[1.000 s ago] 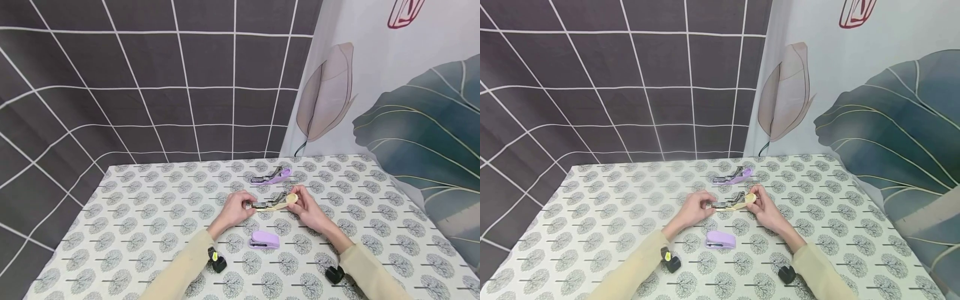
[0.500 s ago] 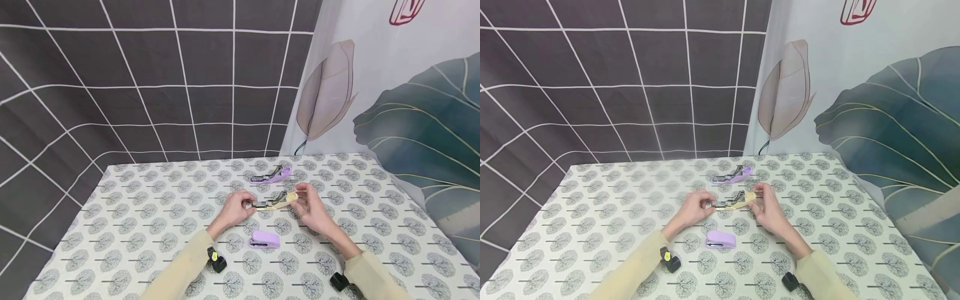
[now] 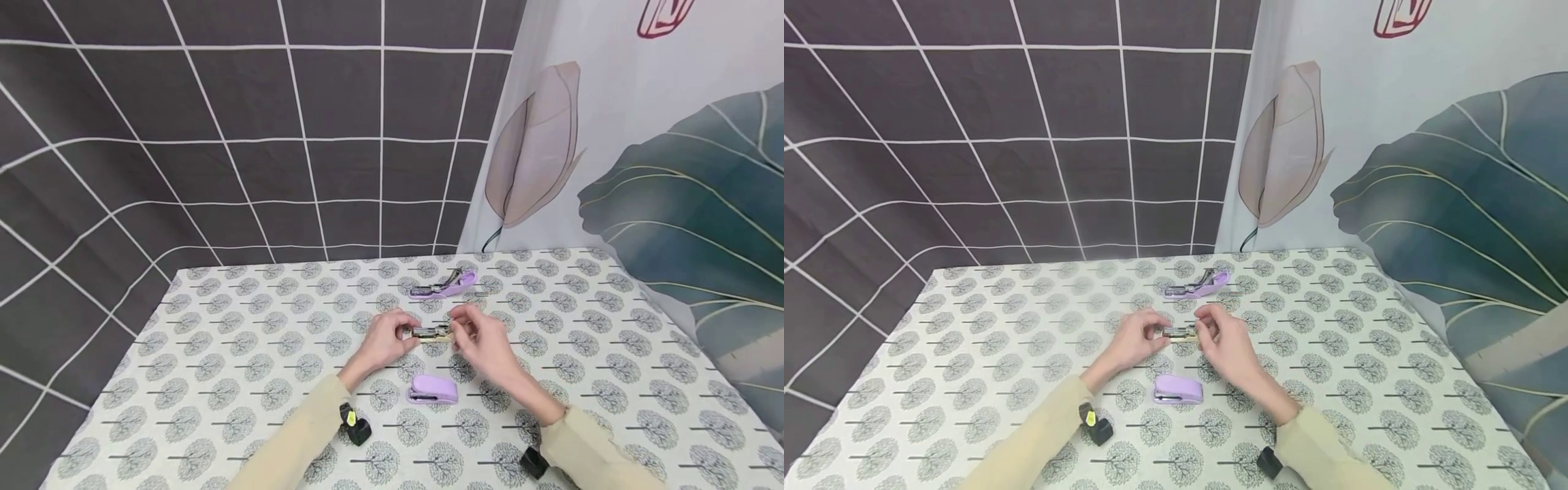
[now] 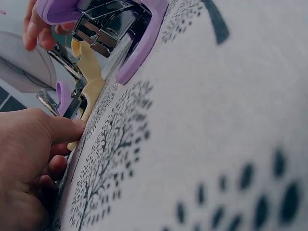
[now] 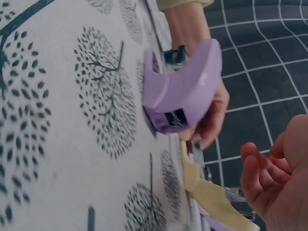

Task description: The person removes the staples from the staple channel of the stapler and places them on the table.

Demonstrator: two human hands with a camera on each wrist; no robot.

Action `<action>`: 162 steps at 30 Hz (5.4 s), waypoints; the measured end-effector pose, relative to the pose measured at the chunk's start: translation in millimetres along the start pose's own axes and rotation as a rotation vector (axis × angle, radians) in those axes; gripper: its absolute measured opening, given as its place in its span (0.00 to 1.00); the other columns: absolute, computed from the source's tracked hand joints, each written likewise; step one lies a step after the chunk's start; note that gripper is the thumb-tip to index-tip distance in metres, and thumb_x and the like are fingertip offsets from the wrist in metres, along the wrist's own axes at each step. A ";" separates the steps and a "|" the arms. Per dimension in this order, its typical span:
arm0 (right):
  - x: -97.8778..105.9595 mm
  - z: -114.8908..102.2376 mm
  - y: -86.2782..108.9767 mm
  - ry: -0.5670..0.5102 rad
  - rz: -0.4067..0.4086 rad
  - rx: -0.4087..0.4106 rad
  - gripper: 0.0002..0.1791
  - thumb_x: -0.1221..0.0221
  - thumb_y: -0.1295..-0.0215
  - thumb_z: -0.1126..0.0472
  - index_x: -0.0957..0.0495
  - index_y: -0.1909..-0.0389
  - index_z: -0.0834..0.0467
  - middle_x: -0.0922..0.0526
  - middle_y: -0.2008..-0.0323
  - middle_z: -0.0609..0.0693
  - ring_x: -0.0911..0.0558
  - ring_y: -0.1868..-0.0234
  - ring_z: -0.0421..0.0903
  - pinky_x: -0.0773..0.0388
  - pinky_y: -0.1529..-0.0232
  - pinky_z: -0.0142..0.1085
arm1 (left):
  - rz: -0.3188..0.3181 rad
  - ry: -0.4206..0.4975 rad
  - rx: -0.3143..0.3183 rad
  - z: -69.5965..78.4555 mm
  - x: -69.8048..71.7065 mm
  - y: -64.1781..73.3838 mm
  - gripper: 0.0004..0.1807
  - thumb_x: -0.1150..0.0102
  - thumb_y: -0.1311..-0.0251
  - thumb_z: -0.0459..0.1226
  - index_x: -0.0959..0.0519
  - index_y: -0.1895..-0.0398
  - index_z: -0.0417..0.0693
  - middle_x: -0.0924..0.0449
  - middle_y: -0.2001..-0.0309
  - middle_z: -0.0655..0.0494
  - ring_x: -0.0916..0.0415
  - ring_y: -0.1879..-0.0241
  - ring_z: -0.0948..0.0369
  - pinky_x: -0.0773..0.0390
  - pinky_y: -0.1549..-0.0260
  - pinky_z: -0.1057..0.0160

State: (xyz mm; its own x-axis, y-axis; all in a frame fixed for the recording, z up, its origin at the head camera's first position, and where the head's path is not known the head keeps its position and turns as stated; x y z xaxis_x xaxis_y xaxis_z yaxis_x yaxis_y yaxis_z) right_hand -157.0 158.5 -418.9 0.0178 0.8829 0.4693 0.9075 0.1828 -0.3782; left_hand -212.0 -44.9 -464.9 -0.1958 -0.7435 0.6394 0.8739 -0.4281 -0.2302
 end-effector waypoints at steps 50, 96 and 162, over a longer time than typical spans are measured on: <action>-35.2 6.8 -16.1 -0.336 -0.193 -0.567 0.14 0.46 0.36 0.76 0.30 0.49 0.75 0.17 0.68 0.60 0.21 0.79 0.44 0.25 0.83 0.31 | 0.012 -0.028 -0.018 -1.4 -0.4 -1.6 0.15 0.26 0.51 0.30 0.14 0.58 0.43 0.21 0.68 0.60 0.34 0.77 0.69 0.31 0.73 0.68; -40.1 5.8 -21.8 0.017 -0.120 -0.380 0.06 0.42 0.33 0.73 0.24 0.58 0.63 0.20 0.83 0.53 0.26 0.91 0.42 0.26 0.90 0.37 | 0.031 -0.032 -0.047 -1.1 -0.6 -0.9 0.14 0.25 0.52 0.31 0.14 0.59 0.43 0.23 0.71 0.59 0.35 0.78 0.69 0.32 0.73 0.68; 53.7 4.8 -4.1 -0.228 -0.050 -0.430 0.15 0.43 0.28 0.66 0.29 0.45 0.67 0.18 0.72 0.65 0.28 0.87 0.41 0.28 0.87 0.34 | 0.003 -0.015 -0.012 1.5 -1.8 2.7 0.15 0.27 0.50 0.30 0.14 0.56 0.43 0.25 0.70 0.61 0.37 0.77 0.68 0.34 0.70 0.65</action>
State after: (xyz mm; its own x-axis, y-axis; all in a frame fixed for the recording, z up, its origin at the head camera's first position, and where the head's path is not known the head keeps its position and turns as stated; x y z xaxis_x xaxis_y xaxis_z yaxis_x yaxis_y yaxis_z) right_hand -161.8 207.2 -396.0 -0.0786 0.9587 0.2735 0.9969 0.0743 0.0262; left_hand -208.7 -43.9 -465.6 -0.1862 -0.7373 0.6494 0.8691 -0.4319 -0.2412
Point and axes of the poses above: each hand's wrist, its own y-axis away from the middle knuckle, its own x-axis out of the back of the hand, z = x × y, the point moved 1 cm from there along -y, towards the middle knuckle
